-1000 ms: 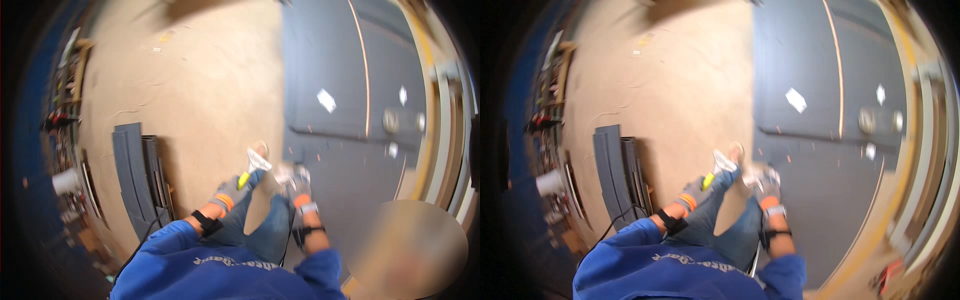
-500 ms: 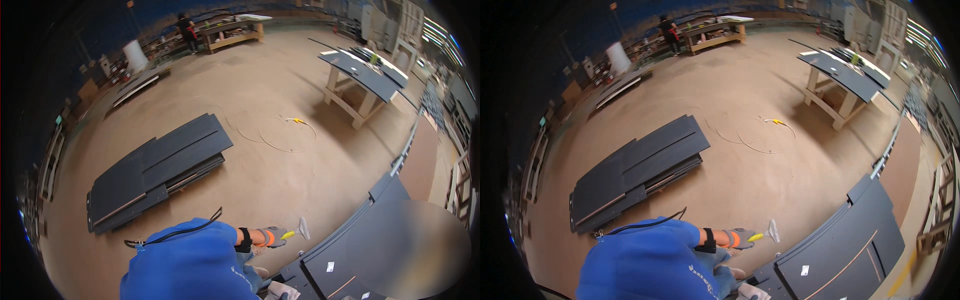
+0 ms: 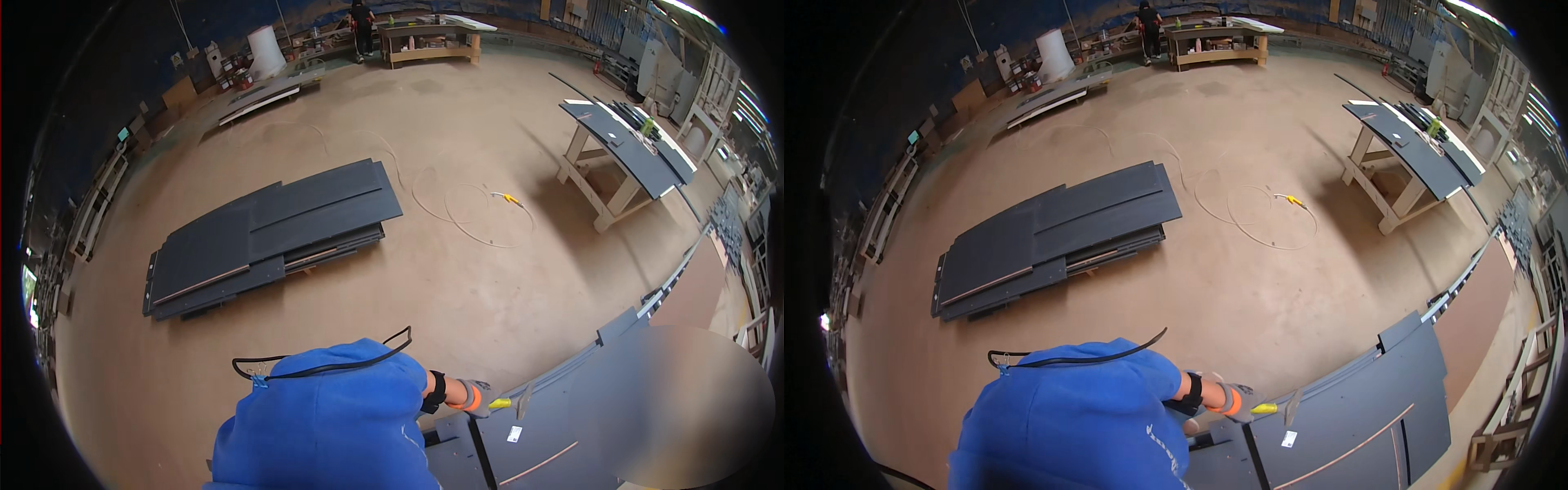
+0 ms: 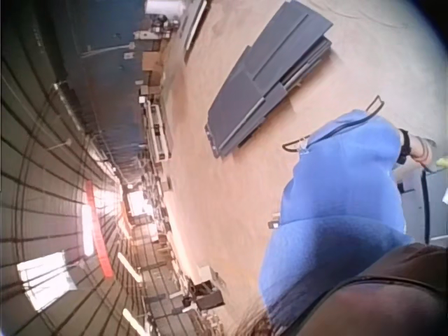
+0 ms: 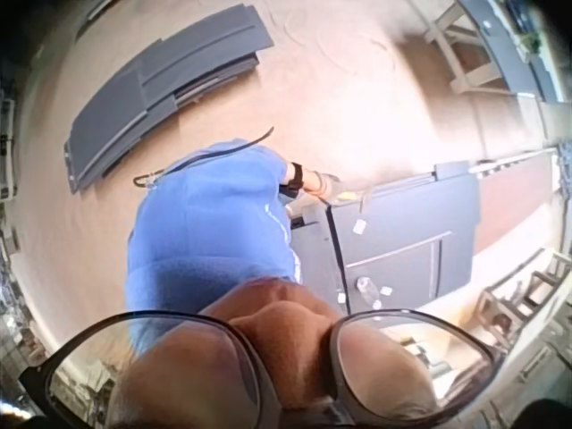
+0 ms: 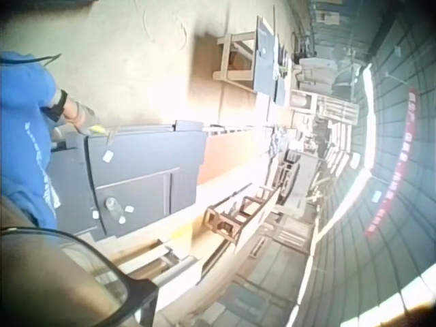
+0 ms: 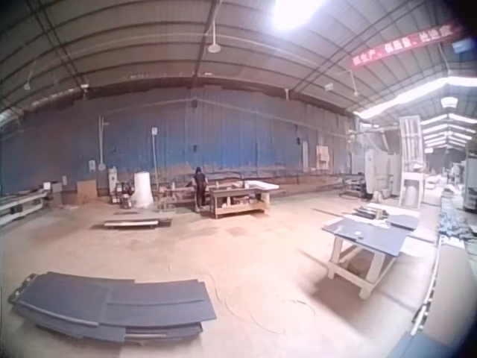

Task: Cleaning and scraping residue from large gray furniture panels at a workshop workbench.

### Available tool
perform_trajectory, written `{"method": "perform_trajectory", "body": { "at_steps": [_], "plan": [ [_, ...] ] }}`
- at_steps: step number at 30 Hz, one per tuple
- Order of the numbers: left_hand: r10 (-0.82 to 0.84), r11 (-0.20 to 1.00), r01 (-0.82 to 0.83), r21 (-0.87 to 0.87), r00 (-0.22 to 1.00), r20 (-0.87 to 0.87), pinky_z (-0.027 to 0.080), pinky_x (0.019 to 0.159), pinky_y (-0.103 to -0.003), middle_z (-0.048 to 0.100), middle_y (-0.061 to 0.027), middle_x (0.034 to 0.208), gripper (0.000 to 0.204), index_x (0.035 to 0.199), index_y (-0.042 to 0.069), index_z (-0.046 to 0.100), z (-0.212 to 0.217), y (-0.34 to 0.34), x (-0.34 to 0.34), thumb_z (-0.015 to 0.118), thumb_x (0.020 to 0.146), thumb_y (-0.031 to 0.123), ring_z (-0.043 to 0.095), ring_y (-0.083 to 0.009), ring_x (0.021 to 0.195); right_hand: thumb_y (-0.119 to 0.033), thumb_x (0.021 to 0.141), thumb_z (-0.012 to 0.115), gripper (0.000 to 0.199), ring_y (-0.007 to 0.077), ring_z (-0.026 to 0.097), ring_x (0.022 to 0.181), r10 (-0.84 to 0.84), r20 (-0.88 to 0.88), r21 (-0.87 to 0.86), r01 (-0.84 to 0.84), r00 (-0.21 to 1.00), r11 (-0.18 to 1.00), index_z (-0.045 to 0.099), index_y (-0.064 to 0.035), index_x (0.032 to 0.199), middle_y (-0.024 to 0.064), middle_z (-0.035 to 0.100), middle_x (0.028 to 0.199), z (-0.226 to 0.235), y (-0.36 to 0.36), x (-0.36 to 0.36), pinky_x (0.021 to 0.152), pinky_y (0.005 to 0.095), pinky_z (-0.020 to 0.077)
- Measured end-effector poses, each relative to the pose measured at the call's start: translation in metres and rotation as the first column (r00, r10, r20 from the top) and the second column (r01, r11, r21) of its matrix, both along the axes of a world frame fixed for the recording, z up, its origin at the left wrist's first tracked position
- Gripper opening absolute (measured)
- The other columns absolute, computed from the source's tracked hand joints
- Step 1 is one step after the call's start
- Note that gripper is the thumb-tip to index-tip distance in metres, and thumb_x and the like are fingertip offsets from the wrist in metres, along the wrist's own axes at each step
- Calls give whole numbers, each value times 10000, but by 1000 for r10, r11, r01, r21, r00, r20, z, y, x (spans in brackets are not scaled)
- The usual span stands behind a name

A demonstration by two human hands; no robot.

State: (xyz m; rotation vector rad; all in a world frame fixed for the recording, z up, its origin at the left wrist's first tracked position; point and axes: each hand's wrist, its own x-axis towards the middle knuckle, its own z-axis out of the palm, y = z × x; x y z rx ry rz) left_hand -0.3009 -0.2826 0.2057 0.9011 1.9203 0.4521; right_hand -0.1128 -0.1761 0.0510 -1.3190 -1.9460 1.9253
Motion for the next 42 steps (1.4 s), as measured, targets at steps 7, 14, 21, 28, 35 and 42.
{"method": "perform_trajectory", "body": {
  "at_steps": [7,14,21,28,35,42],
  "plan": [
    [-118,991,121,56,992,-52,478,712,-395,615,-166,903,387,992,65,582,-32,53,0,615,722,340,618,-277,808,-393,836,573,506,196,560,815,-226,29,-224,227,974,948,532,2,1149,98,605,912,-11,15,9,677,332,466],
    [-326,926,334,177,942,-76,465,746,-430,597,-197,937,410,984,66,556,-29,120,-6,642,693,341,602,-335,849,-371,832,585,479,190,561,784,-604,177,-413,616,777,671,543,-2,1135,89,606,898,-16,-2,45,655,337,468],
    [-321,947,320,-21,943,-85,474,707,-450,619,-200,883,409,1005,66,502,-60,188,-56,652,715,313,604,-382,839,-385,781,630,536,175,545,748,-777,554,-90,949,299,302,574,56,1082,74,602,882,105,-145,106,641,320,450],
    [-560,809,582,80,806,-194,450,754,-427,584,-204,947,400,990,55,532,-154,260,-17,627,753,364,564,-370,884,-363,818,583,534,224,558,933,-676,736,-57,991,-43,-125,530,66,1130,125,592,1064,99,-260,76,797,330,451],
    [-466,879,474,57,878,-110,443,683,-409,609,-161,837,396,969,42,551,-226,296,31,636,766,372,588,-298,750,-406,736,686,637,237,572,901,-564,744,74,882,-359,-465,534,68,1133,149,601,1034,147,-329,6,740,354,469],
    [-529,819,572,-48,719,-450,447,789,-429,612,-172,954,528,1024,51,533,-251,316,40,669,701,445,590,-346,901,-463,693,694,644,230,591,814,-357,819,165,781,-449,-603,592,84,1017,154,632,910,163,-387,-25,686,359,473]
  ]
}}
